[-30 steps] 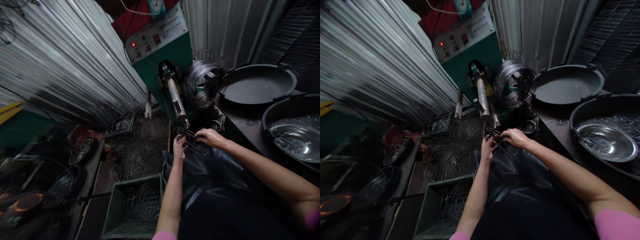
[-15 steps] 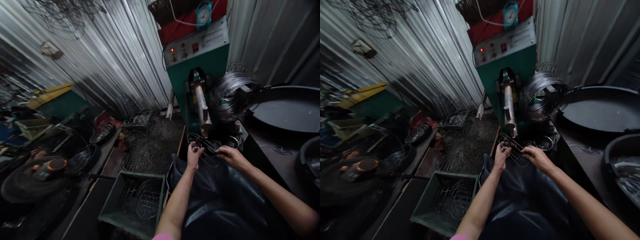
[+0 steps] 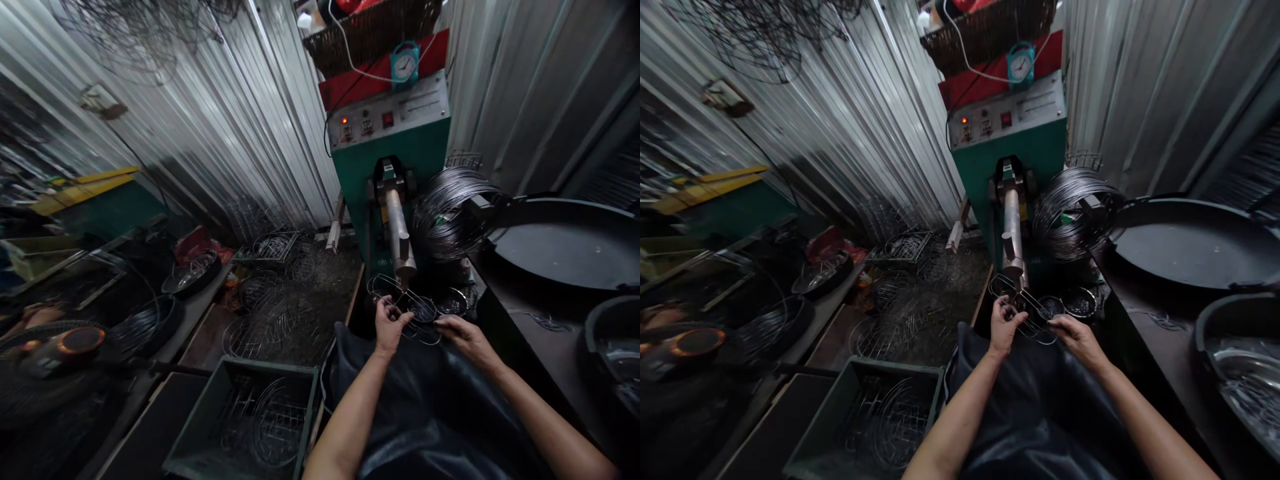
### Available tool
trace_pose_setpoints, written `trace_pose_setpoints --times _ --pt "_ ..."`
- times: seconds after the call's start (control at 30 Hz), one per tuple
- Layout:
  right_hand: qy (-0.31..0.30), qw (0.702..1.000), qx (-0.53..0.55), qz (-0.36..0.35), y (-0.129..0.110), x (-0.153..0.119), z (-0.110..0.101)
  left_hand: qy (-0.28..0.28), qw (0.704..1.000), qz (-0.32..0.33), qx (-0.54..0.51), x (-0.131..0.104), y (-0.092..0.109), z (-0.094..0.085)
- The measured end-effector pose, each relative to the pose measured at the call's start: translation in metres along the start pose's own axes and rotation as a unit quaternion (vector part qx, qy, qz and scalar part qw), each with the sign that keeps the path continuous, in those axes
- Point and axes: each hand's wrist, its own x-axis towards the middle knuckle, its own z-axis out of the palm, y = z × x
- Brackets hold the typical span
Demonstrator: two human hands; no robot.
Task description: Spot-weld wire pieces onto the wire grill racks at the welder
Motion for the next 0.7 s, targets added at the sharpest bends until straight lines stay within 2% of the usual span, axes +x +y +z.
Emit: trace_pose_setpoints --times 0.2,0.4,0.5,0.7 --pt "-0.005 1.0 0.003 -0.009 0.0 0.004 0.0 -0.009 1.0 -0.006 0.008 0.004 0.002 -0.002" --pt "0.008 0.999 -0.006 -0.036 -0.01 -0.003 0.0 -0.018 0.998 -0.045 -0.046 0.0 0.008 -0.003" --pt "0.011 0.999 -0.01 -0.044 -0.021 -0.002 0.004 -0.008 0.992 -0.08 -0.102 -0.001 0.008 -0.007" --pt "0.053 0.998 -0.032 -0.011 -0.033 0.01 0.011 0.036 0.976 -0.149 -0.156 0.006 0.008 -0.018"
